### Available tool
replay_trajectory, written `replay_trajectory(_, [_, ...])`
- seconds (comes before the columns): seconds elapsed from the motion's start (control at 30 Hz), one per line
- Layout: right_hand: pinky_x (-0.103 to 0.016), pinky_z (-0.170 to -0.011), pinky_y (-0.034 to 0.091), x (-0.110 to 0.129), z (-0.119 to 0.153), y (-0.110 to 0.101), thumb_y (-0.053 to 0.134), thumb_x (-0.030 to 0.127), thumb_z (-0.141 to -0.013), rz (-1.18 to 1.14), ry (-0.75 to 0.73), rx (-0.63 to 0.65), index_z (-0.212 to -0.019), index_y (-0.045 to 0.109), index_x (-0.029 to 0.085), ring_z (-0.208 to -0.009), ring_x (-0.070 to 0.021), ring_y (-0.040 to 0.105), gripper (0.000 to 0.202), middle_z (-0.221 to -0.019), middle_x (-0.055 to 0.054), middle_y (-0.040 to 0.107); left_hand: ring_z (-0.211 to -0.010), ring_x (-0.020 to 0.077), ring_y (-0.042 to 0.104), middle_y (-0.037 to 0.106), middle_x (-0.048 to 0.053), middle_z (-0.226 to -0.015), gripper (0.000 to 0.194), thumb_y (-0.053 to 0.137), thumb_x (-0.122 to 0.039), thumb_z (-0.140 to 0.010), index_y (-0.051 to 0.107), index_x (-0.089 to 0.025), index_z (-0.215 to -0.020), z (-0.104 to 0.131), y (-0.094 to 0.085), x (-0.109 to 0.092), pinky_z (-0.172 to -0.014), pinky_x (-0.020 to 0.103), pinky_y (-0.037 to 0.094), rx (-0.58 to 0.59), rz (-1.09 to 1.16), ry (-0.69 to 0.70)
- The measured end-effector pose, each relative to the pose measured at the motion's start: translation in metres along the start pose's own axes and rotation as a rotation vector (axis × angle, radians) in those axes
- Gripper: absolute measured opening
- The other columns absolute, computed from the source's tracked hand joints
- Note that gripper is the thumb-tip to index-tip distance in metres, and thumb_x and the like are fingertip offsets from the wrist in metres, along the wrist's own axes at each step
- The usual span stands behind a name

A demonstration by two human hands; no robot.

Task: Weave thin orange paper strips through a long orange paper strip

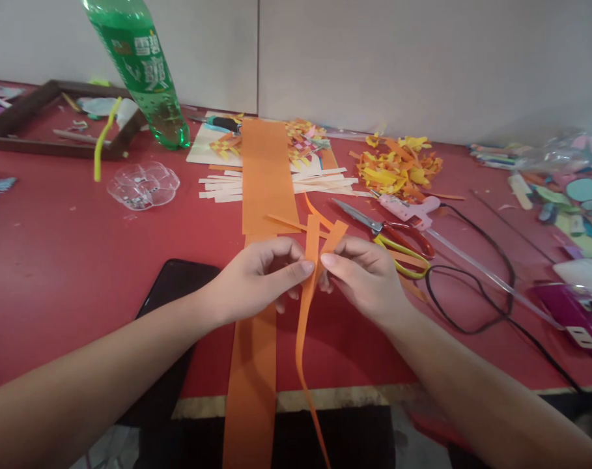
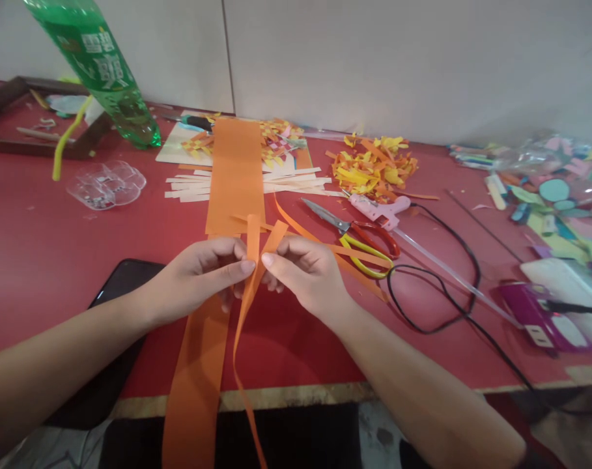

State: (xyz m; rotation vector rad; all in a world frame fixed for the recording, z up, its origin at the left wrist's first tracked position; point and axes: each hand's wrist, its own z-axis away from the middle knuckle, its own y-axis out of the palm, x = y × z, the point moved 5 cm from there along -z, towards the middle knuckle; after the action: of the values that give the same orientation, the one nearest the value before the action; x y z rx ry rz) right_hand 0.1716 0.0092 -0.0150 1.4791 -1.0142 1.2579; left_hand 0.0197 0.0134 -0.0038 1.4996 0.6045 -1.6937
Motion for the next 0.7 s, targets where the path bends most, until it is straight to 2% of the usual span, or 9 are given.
replay_trajectory(0.13, [-0.023,-0.050,0.047,0.003,0.001,0.005,0.070,0.030,-0.087,-0.007,0.027,0.067,-0.069,0.066,0.018,-0.051,-0.0098,0.057,0.022,-0.058,0.001,0.063,-0.059,0.0078,0.055,0.055,-0.004,-0.064,0.023,0.061,-0.034,-0.092,0.055,-0.017,-0.078,-0.002,-0.002,0.000,-0.047,0.014,0.051,-0.028,0.027,0.033])
replay_trajectory(0.4, [-0.019,-0.047,0.048,0.015,0.000,0.008,0.068,0.022,-0.086,0.148,-0.036,0.009,-0.065,0.063,0.017,-0.047,-0.0080,0.057,0.022,-0.053,0.002,0.063,-0.056,0.0069,0.052,0.052,-0.006,-0.061,0.021,0.063,-0.032,-0.091,0.054,-0.018,-0.077,-0.002,-0.004,0.002,-0.044,0.013,0.048,-0.071,0.062,0.031])
replay_trajectory(0.7, [-0.016,-0.048,0.048,0.014,0.000,0.007,0.068,0.021,-0.086,0.200,-0.084,-0.014,-0.066,0.064,0.018,-0.047,-0.0067,0.058,0.020,-0.053,0.003,0.063,-0.055,0.0065,0.053,0.052,-0.006,-0.061,0.023,0.063,-0.032,-0.091,0.055,-0.018,-0.075,-0.002,-0.005,0.004,-0.044,0.013,0.047,-0.087,0.088,0.016])
